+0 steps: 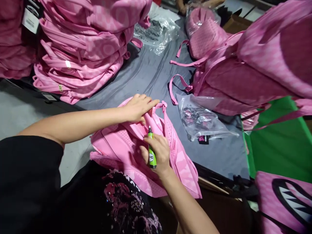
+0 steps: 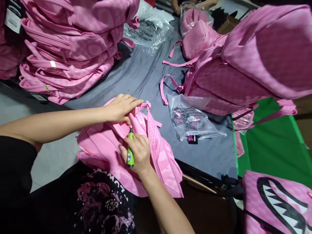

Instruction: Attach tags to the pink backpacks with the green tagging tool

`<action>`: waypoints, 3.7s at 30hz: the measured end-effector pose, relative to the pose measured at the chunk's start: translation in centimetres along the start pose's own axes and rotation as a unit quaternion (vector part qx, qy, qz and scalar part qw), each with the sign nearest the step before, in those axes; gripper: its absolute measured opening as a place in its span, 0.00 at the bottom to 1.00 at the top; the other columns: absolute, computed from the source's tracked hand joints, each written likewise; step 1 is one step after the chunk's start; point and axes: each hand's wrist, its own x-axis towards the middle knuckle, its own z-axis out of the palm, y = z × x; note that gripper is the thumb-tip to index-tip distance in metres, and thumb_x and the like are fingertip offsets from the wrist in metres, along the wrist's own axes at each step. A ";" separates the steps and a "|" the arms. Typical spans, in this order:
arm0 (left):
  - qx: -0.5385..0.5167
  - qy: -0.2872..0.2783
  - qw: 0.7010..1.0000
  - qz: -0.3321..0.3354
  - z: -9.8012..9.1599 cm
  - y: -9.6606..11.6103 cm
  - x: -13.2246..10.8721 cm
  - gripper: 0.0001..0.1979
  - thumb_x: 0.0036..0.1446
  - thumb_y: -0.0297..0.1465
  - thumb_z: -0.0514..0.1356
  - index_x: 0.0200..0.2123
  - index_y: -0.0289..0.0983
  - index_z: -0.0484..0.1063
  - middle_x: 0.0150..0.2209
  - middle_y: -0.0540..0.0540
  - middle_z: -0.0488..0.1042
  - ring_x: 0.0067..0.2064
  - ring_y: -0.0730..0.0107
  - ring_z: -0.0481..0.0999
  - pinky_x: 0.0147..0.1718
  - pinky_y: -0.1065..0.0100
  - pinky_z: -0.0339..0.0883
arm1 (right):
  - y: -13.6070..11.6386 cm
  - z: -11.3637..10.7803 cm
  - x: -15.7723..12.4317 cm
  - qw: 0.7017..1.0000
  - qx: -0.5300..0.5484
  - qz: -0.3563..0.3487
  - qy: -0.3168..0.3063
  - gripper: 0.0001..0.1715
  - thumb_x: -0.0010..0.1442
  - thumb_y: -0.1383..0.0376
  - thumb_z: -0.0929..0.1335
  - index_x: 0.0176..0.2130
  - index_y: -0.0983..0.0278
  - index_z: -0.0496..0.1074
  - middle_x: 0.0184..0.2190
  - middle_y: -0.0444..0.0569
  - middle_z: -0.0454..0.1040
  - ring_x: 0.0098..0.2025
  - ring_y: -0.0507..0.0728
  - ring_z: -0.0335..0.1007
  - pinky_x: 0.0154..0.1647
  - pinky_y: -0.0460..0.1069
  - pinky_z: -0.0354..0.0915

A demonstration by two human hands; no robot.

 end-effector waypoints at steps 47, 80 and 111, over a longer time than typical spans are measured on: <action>0.050 0.012 0.977 0.205 4.7 -0.3 2.5 0.39 0.66 0.27 0.49 0.72 0.44 0.29 0.74 0.38 0.31 0.75 0.46 0.31 0.64 0.34 0.37 | 6.1 -4.4 6.5 0.895 0.042 0.209 -0.392 0.17 0.65 0.62 0.65 0.50 0.62 0.78 0.47 0.50 0.82 0.46 0.62 0.81 0.47 0.54 0.74; 0.008 -0.111 0.994 0.004 2.1 -0.6 2.5 0.53 0.58 0.40 0.61 0.72 0.45 0.24 0.74 0.37 0.37 0.65 0.33 0.56 0.60 0.43 0.47 | 6.4 -2.5 7.5 0.884 0.053 0.190 -0.424 0.19 0.65 0.64 0.66 0.53 0.60 0.78 0.49 0.48 0.81 0.44 0.61 0.81 0.46 0.54 0.75; 0.016 -0.093 0.996 0.003 2.3 -0.3 2.1 0.49 0.59 0.33 0.58 0.73 0.46 0.27 0.74 0.38 0.40 0.65 0.39 0.57 0.60 0.45 0.51 | 4.6 -2.3 7.6 0.886 -0.016 0.217 -0.409 0.18 0.65 0.64 0.66 0.53 0.59 0.77 0.45 0.49 0.82 0.40 0.62 0.82 0.42 0.54 0.76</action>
